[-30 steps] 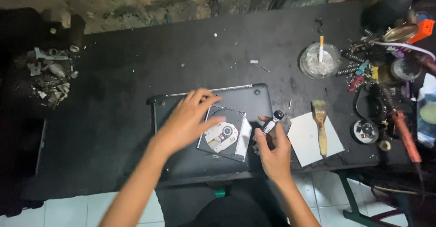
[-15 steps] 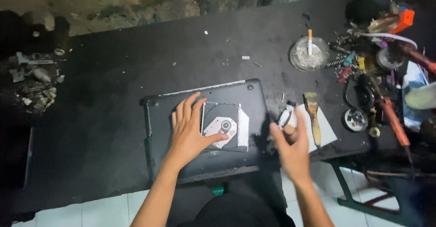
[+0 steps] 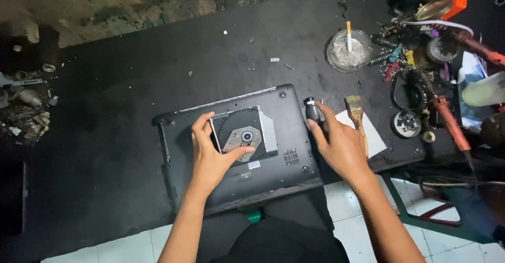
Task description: Removing a component and a small panel from a laptop for repair or cleaning
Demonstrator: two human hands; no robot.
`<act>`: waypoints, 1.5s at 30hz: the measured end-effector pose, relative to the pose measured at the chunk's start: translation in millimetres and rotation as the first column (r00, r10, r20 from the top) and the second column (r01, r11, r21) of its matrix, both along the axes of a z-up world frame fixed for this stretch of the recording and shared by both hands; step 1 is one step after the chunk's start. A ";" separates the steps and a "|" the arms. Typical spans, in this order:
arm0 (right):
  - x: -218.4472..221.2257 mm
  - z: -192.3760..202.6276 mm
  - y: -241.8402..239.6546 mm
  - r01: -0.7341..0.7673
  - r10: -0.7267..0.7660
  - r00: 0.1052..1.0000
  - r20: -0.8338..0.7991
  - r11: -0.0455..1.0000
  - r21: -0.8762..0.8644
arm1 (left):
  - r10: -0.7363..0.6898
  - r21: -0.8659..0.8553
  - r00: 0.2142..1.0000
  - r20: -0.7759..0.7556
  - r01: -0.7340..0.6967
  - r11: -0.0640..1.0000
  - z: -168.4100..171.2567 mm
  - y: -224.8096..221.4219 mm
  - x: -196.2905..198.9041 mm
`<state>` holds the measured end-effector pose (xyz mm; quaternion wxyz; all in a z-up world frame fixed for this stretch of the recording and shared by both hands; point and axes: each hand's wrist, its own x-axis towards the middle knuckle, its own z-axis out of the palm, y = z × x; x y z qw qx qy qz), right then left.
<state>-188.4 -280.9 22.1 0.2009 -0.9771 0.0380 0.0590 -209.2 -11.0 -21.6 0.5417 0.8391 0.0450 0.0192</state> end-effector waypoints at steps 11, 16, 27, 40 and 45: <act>-7.8 -30.6 -69.9 0.204 -0.216 0.976 -0.013 0.939 -0.278 | -0.052 -0.060 0.989 0.138 0.061 0.996 -22.6 7.5 -4.3; -6.6 -41.3 -81.7 0.172 -0.167 0.985 0.043 0.935 -0.312 | -0.149 0.024 0.918 0.368 0.151 0.988 -28.4 9.8 -3.1; 41.8 -40.1 -122.1 -0.147 0.307 0.882 0.359 0.901 -0.409 | -0.163 0.003 0.903 0.399 0.176 0.984 -15.8 8.7 -1.9; 30.3 -33.3 -112.5 -0.225 0.341 0.864 0.371 0.920 -0.321 | -0.145 0.019 0.934 0.328 0.147 0.989 -20.9 8.6 -3.4; 16.7 -8.0 -93.8 -0.392 0.413 0.903 0.120 0.905 -0.165 | -0.135 0.053 0.911 0.390 0.124 0.991 -17.4 6.8 -0.3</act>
